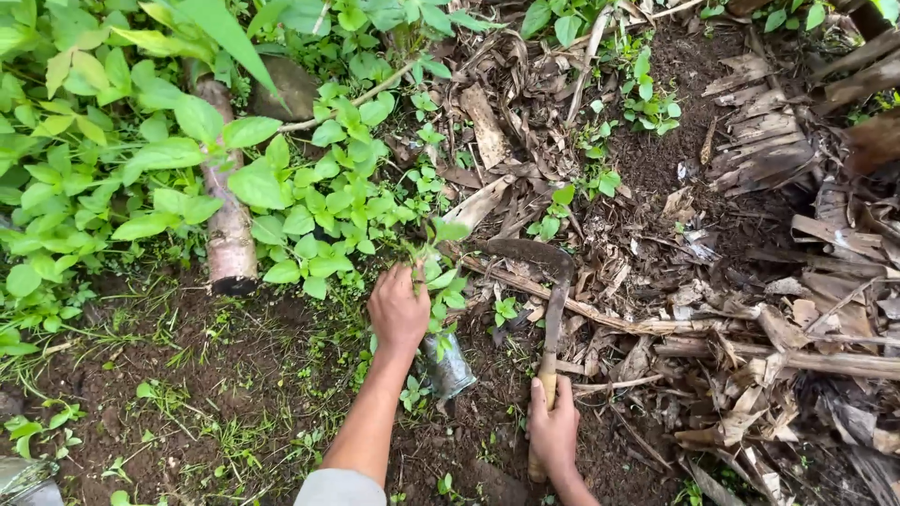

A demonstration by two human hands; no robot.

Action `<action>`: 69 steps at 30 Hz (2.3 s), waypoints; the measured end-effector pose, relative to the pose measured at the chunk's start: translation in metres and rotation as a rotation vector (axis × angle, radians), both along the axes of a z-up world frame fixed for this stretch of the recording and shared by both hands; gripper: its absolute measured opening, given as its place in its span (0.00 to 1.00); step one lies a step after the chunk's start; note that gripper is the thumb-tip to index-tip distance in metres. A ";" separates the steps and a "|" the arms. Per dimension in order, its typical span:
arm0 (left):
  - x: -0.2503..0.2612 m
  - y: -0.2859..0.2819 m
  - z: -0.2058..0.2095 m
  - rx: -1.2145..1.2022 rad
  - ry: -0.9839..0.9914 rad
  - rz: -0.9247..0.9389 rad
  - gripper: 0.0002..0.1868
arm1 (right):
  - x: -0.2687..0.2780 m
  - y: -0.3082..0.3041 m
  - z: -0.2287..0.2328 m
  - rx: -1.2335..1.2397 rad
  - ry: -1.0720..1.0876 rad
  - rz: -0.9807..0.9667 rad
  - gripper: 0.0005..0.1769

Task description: The person uses a sickle to cut weeds and uproot small plants from the soil in a garden area. They repeatedly swing the tool to sever stems and then pull the vegetation by hand, clearing a patch of ground near existing plants and debris.

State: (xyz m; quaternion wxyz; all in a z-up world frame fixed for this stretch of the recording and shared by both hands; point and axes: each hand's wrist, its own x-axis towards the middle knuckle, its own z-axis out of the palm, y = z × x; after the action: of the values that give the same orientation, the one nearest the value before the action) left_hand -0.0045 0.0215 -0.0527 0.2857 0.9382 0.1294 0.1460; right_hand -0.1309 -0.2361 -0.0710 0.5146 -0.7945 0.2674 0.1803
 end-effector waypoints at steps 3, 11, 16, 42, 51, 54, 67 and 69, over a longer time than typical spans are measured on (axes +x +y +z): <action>-0.018 0.018 0.011 -0.026 0.083 -0.034 0.06 | -0.002 0.003 0.003 -0.003 -0.010 -0.001 0.07; -0.152 0.031 0.084 -0.214 1.078 -0.390 0.20 | -0.005 0.007 0.007 -0.023 -0.031 0.006 0.09; -0.138 0.023 0.050 -0.146 0.790 -0.345 0.25 | -0.005 0.009 0.006 -0.032 -0.060 0.012 0.08; -0.131 0.105 0.131 -0.171 1.484 -0.368 0.10 | -0.002 0.006 -0.002 -0.016 -0.078 0.015 0.08; -0.082 0.102 0.051 0.137 0.290 -0.132 0.53 | -0.003 0.010 0.001 -0.023 -0.054 -0.014 0.08; -0.068 0.097 0.038 0.164 0.175 -0.047 0.39 | -0.004 0.009 0.000 -0.017 -0.078 -0.001 0.07; -0.064 0.092 0.024 0.222 0.165 -0.189 0.36 | -0.004 0.013 0.007 0.001 -0.073 -0.012 0.07; -0.067 0.095 0.024 0.230 0.223 -0.259 0.38 | -0.004 0.012 0.008 0.003 -0.066 -0.013 0.07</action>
State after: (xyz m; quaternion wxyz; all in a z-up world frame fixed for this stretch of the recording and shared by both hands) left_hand -0.0713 0.1160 -0.0284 0.1768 0.9839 0.0210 0.0173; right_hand -0.1349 -0.2237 -0.0627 0.5255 -0.7975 0.2549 0.1509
